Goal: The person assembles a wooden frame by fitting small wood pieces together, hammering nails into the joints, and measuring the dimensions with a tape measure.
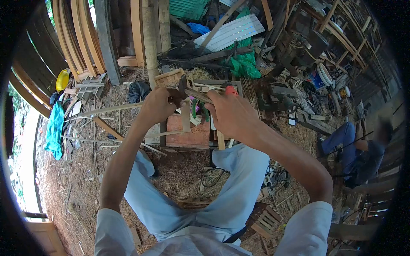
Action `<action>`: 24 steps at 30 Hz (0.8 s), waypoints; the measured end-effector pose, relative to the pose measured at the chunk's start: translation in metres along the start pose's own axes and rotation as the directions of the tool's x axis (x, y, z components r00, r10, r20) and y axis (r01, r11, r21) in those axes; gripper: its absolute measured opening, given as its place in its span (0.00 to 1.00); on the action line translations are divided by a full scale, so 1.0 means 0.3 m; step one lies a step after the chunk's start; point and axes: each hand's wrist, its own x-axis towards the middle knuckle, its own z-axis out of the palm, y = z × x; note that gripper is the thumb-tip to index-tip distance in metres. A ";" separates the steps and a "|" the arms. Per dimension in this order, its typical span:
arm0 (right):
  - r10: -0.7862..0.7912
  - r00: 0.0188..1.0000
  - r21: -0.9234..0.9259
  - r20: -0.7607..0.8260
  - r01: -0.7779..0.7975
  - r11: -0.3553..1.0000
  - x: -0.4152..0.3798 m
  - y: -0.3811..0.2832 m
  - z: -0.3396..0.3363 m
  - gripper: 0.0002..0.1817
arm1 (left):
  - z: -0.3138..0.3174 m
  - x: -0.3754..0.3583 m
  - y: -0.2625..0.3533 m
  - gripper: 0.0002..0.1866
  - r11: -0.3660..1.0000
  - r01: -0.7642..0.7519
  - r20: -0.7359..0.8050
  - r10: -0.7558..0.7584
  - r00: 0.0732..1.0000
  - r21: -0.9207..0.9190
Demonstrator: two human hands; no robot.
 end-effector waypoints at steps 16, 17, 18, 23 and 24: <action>-0.076 0.996 -0.004 -0.057 0.076 0.997 -0.001 0.020 0.041 0.12 | 0.013 0.019 -0.025 0.12 1.000 0.017 0.050 -0.019 0.999 0.025; -0.084 0.989 0.052 -0.119 0.091 0.995 -0.002 0.010 0.035 0.12 | 0.014 0.014 -0.024 0.12 1.000 0.000 0.018 0.000 1.000 -0.001; -0.087 0.979 0.109 -0.182 0.108 0.988 -0.005 0.005 0.034 0.12 | 0.016 0.009 -0.022 0.12 1.000 -0.016 -0.012 0.016 1.000 -0.025; -0.064 0.991 0.076 -0.117 0.073 0.994 -0.004 0.012 0.035 0.13 | 0.005 0.012 -0.007 0.11 1.000 -0.020 0.001 0.020 1.000 0.013; -0.073 0.983 0.104 -0.167 0.091 0.990 -0.005 0.009 0.024 0.13 | 0.006 0.008 -0.001 0.11 0.999 -0.022 -0.007 0.023 1.000 0.036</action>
